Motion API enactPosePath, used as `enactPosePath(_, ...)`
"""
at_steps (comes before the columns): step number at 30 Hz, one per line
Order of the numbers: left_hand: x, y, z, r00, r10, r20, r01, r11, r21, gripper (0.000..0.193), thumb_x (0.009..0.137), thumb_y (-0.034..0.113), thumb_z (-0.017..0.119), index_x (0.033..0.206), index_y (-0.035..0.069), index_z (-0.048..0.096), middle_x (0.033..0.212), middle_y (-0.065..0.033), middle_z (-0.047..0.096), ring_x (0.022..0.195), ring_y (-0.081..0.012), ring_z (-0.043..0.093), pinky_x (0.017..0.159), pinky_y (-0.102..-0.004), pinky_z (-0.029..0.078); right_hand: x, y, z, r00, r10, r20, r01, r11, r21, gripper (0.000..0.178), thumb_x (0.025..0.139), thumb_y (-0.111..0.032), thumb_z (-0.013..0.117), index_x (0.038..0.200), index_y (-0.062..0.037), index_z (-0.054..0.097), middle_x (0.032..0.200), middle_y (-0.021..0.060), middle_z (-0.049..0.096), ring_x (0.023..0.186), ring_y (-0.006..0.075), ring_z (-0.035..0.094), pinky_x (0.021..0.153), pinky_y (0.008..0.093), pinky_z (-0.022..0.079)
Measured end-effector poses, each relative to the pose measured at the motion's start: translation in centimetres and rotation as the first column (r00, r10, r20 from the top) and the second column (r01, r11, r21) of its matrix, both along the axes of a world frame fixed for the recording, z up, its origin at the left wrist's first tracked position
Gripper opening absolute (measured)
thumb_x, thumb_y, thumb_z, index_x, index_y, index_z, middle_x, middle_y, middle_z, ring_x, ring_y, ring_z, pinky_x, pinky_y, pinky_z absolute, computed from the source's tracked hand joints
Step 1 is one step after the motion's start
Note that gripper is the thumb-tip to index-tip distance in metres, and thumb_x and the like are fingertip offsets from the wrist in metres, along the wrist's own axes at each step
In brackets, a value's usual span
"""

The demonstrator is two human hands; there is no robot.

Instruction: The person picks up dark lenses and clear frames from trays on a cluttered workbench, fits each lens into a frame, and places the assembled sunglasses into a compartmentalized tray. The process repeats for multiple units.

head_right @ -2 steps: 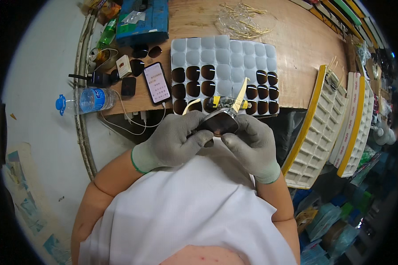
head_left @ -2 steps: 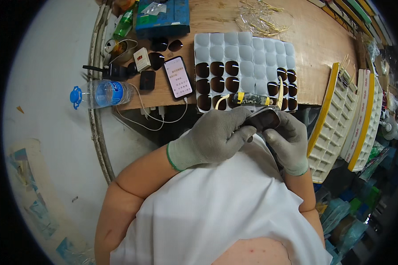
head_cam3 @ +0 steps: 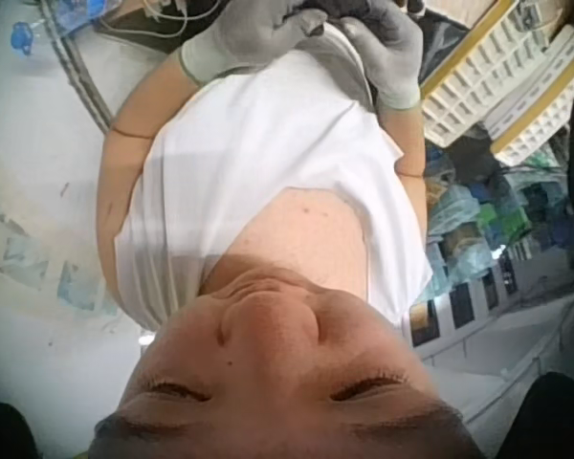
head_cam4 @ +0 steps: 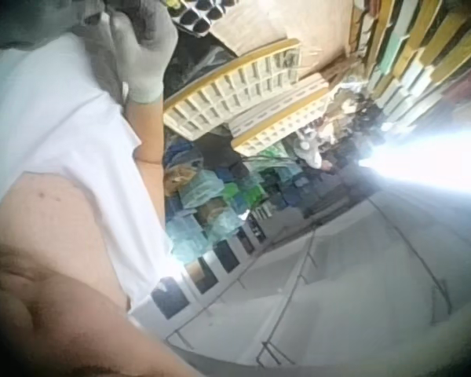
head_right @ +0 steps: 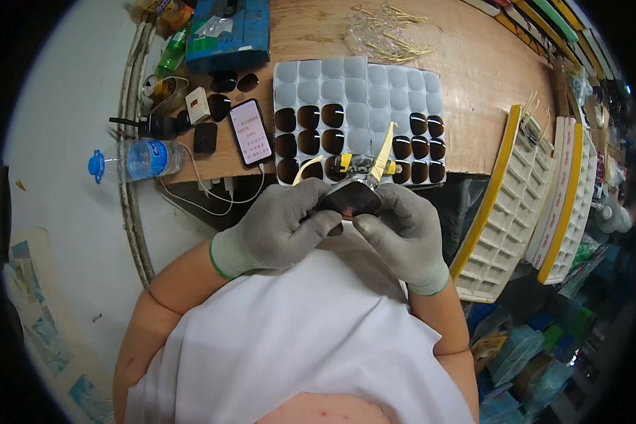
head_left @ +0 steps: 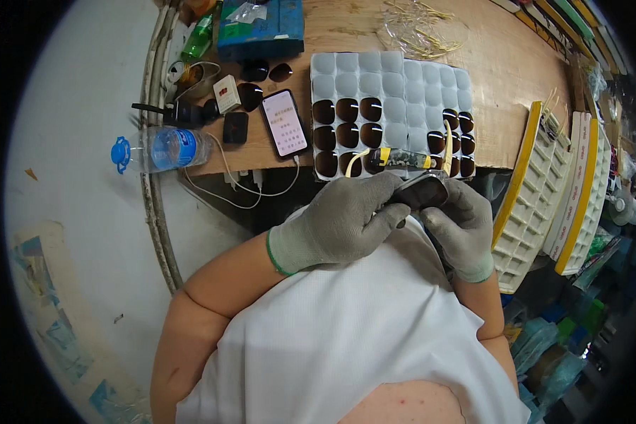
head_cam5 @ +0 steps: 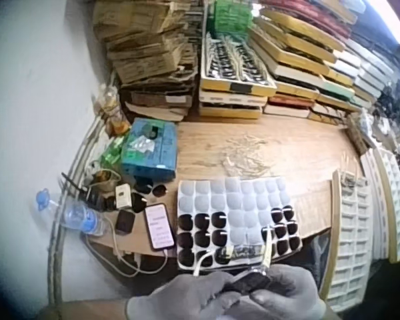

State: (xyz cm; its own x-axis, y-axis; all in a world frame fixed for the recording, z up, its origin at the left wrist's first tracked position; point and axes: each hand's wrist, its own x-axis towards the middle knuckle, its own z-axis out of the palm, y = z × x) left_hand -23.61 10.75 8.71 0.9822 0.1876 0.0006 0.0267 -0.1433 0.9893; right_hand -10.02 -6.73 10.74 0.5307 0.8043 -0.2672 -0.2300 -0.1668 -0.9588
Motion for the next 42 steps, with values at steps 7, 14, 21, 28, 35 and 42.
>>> enactPosePath(7,0.7,-1.2,0.3,0.984,0.053,0.168,-0.091,0.970,0.227,0.041,0.094,0.008,0.062,0.129,-0.006,0.048,0.082,-0.0151,0.070,0.066,-0.0284,0.072,0.060,-0.0354,0.057,1.2,-0.5,-0.8,0.989,0.112,-0.098,-0.117,0.992,-0.048,0.028,0.094,-0.014,0.073,0.113,0.0052,0.067,0.094,0.0038,0.069,0.085,0.0084,0.061,0.079,0.0247,0.052)
enactPosePath(14,3.1,-1.0,-0.4,0.989,0.077,0.126,-0.117,0.929,0.352,0.040,0.090,0.007,0.064,0.123,-0.011,0.050,0.076,-0.0175,0.067,0.056,-0.0328,0.067,0.050,-0.0390,0.053,4.3,1.5,-0.6,0.976,0.176,0.129,-0.158,0.978,-0.138,0.034,0.089,-0.012,0.078,0.114,0.0055,0.063,0.093,0.0037,0.067,0.084,0.0109,0.062,0.077,0.0264,0.054)
enactPosePath(21,8.6,-2.5,-0.3,0.987,-0.122,-0.109,0.156,0.905,0.395,0.030,0.087,0.021,0.068,0.112,0.004,0.063,0.075,-0.0164,0.066,0.069,-0.0390,0.067,0.065,-0.0452,0.056,12.7,0.2,0.9,0.439,0.465,0.769,-0.431,0.860,-0.273,0.050,0.064,-0.013,0.090,0.105,0.0020,0.064,0.126,0.0202,0.054,0.116,0.0362,0.055,0.097,0.0423,0.050)
enactPosePath(28,14.0,2.5,-11.2,0.830,0.455,-0.323,-0.195,0.779,0.597,0.034,0.091,0.025,0.064,0.116,0.002,0.066,0.109,-0.0251,0.068,0.105,-0.0425,0.065,0.092,-0.0473,0.052,15.3,-3.4,-2.1,0.701,0.510,0.498,-0.456,0.858,-0.237,0.026,0.083,-0.020,0.076,0.086,0.0018,0.063,0.074,0.0190,0.059,0.071,0.0360,0.060,0.065,0.0434,0.047)
enactPosePath(35,16.0,2.4,-13.6,0.534,0.649,-0.542,0.031,0.626,0.779,0.058,0.082,0.039,0.075,0.123,0.000,0.062,0.130,-0.0256,0.055,0.122,-0.0408,0.056,0.103,-0.0474,0.049,17.1,-3.3,-4.0,0.783,0.294,0.548,-0.350,0.937,-0.004,0.064,0.088,0.007,0.057,0.147,0.0106,0.033,0.119,0.0271,0.065,0.101,0.0349,0.070,0.089,0.0371,0.056)
enactPosePath(42,14.9,0.4,-9.9,0.777,0.457,-0.432,-0.427,0.888,0.170,0.028,0.090,0.016,0.073,0.108,-0.001,0.060,0.092,-0.0087,0.066,0.076,-0.0167,0.065,0.070,-0.0313,0.053,17.5,-3.3,-5.9,0.969,0.203,0.140,-0.206,0.979,0.004,0.049,0.089,0.008,0.050,0.136,0.0059,0.037,0.105,0.0167,0.069,0.095,0.0187,0.068,0.086,0.0321,0.056)
